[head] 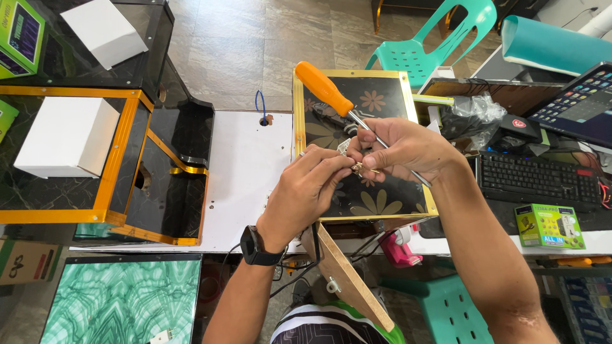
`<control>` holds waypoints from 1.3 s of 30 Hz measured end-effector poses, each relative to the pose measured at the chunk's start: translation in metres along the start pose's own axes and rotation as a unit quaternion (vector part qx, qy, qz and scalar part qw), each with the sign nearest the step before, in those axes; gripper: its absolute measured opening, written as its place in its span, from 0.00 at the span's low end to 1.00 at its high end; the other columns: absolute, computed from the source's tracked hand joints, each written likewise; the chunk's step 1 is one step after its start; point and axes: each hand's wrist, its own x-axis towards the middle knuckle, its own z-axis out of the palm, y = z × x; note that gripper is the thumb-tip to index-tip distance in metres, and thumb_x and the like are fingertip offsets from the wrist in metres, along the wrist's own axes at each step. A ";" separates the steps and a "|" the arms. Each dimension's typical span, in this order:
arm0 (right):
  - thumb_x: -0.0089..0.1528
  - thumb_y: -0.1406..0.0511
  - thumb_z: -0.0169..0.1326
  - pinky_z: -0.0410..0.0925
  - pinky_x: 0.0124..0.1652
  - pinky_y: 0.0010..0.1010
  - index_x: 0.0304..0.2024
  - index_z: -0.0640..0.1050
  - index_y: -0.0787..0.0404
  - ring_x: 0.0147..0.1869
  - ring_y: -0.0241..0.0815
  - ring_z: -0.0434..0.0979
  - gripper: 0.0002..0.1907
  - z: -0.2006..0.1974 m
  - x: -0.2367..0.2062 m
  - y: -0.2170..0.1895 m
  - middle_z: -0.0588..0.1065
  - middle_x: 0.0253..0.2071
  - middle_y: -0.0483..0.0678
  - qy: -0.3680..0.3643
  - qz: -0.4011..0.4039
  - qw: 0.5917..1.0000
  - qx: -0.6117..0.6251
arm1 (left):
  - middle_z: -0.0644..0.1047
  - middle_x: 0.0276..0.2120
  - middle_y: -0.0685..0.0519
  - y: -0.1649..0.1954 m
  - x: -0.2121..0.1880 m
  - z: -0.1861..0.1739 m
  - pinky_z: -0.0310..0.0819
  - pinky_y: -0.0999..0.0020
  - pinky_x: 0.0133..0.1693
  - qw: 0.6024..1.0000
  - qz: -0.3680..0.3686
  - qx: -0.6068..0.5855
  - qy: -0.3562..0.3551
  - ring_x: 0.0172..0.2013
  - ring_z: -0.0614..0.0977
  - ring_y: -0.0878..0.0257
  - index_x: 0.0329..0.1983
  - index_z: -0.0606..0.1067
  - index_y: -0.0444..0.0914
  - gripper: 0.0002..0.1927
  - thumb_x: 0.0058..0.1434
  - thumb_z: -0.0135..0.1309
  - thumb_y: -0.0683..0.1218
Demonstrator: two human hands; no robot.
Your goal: The person works at a repair bench assembling a small electrical component, handling a black wire and a white socket-like part, twisting wire ends by hand and using a screwdriver and pliers to tighten and adjust the parts. They then carry small parts to a storage shelf and handle them near a cardboard box.
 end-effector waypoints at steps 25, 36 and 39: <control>0.54 0.75 0.65 0.74 0.31 0.28 0.32 0.66 0.64 0.32 0.36 0.79 0.18 0.044 -0.010 -0.004 0.79 0.35 0.51 0.198 -0.111 0.945 -0.235 | 0.80 0.37 0.49 -0.006 -0.002 -0.004 0.77 0.64 0.39 0.999 -0.038 0.013 0.016 0.37 0.82 0.54 0.45 0.79 0.35 0.11 0.60 0.66 0.39; 0.57 0.73 0.64 0.74 0.31 0.26 0.29 0.64 0.62 0.32 0.34 0.79 0.18 0.042 -0.006 0.008 0.80 0.34 0.53 0.252 -0.104 0.901 -0.339 | 0.81 0.37 0.49 -0.002 -0.001 -0.008 0.79 0.66 0.37 0.999 -0.042 0.013 0.007 0.36 0.84 0.57 0.43 0.80 0.36 0.11 0.58 0.67 0.39; 0.58 0.74 0.63 0.75 0.34 0.24 0.28 0.61 0.60 0.37 0.34 0.81 0.21 0.045 -0.005 0.014 0.81 0.39 0.55 0.238 -0.170 0.898 -0.328 | 0.81 0.38 0.49 -0.006 0.000 -0.011 0.80 0.68 0.37 0.998 -0.055 -0.002 0.001 0.35 0.85 0.58 0.43 0.81 0.36 0.11 0.58 0.67 0.39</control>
